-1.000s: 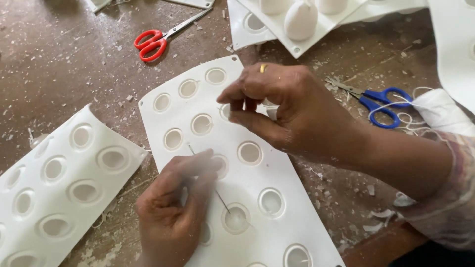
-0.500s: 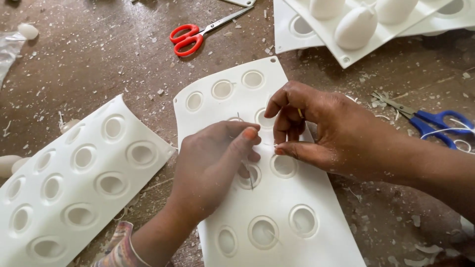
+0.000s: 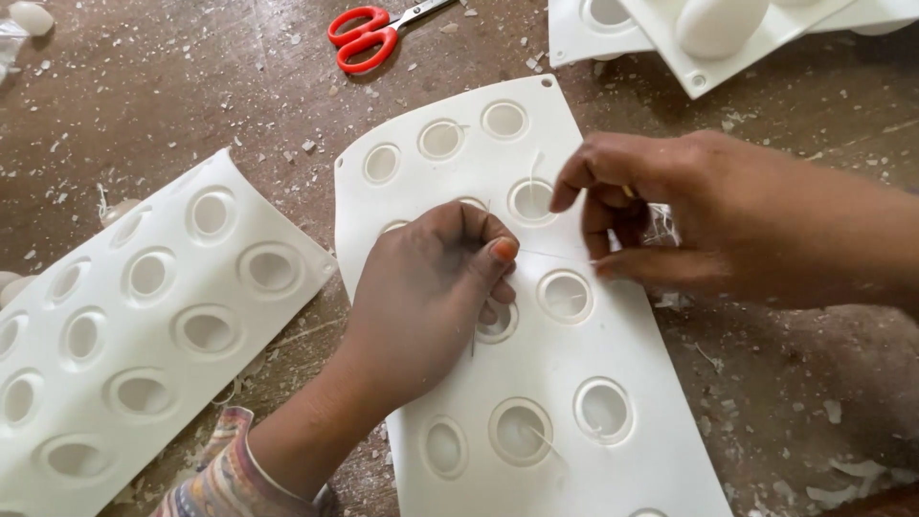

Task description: The person is seen prepping candle wicks by threading them through a silicone mold.

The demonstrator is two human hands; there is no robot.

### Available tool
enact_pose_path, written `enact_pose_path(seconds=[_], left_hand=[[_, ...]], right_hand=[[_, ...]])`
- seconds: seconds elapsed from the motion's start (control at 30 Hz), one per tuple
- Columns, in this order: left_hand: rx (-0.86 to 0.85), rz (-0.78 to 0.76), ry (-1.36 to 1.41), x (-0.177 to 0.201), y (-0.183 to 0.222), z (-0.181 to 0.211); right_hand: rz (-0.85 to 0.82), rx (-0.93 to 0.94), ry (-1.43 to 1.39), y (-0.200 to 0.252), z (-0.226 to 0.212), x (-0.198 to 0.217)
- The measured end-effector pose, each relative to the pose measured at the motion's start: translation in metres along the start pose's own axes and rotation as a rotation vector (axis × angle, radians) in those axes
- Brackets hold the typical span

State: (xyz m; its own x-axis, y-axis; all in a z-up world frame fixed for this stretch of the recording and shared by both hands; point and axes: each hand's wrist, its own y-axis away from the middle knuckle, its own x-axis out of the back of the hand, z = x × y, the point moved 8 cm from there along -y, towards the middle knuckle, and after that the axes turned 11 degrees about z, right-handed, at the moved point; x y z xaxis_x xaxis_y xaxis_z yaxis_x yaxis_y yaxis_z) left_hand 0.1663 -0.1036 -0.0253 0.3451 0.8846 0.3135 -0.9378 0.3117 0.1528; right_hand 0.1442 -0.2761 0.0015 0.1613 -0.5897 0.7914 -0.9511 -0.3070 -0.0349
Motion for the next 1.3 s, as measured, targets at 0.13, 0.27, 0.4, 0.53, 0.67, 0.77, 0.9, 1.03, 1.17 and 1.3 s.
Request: enact_pose_path(seconds=[0.13,0.27,0.4,0.53,0.67,0.77,0.9,1.03,1.17,1.3], left_hand=[[0.03,-0.007,0.073,0.006,-0.004,-0.002],[0.02,-0.055,0.089,0.006,-0.005,0.0],[-0.003,-0.068,0.086,0.002,-0.005,-0.002],[-0.027,-0.022,0.129,0.003,-0.003,0.0],[-0.108,0.009,0.176,0.004,0.0,0.001],[-0.114,0.019,0.16,0.005,0.001,0.004],[-0.092,0.003,0.176,0.004,0.001,0.003],[-0.106,-0.017,0.352,0.004,-0.001,0.003],[-0.099,-0.038,0.327,0.0,0.0,0.006],[-0.172,-0.095,0.455,-0.003,0.003,0.005]], right_hand=[[-0.26,-0.201,0.351,0.011,0.046,0.014],[-0.302,-0.16,0.655,0.024,0.095,0.029],[0.111,0.23,0.233,0.016,0.019,0.049],[0.189,0.255,-0.247,0.009,-0.018,0.015],[0.146,-0.029,-0.535,0.002,-0.019,-0.011],[0.161,-0.126,-0.499,0.001,-0.013,-0.012],[0.22,-0.097,-0.449,0.004,-0.004,-0.007],[0.29,-0.048,-0.424,0.004,-0.009,0.009],[0.371,-0.062,-0.37,0.006,0.003,0.016],[0.395,-0.053,-0.395,0.008,0.001,0.014]])
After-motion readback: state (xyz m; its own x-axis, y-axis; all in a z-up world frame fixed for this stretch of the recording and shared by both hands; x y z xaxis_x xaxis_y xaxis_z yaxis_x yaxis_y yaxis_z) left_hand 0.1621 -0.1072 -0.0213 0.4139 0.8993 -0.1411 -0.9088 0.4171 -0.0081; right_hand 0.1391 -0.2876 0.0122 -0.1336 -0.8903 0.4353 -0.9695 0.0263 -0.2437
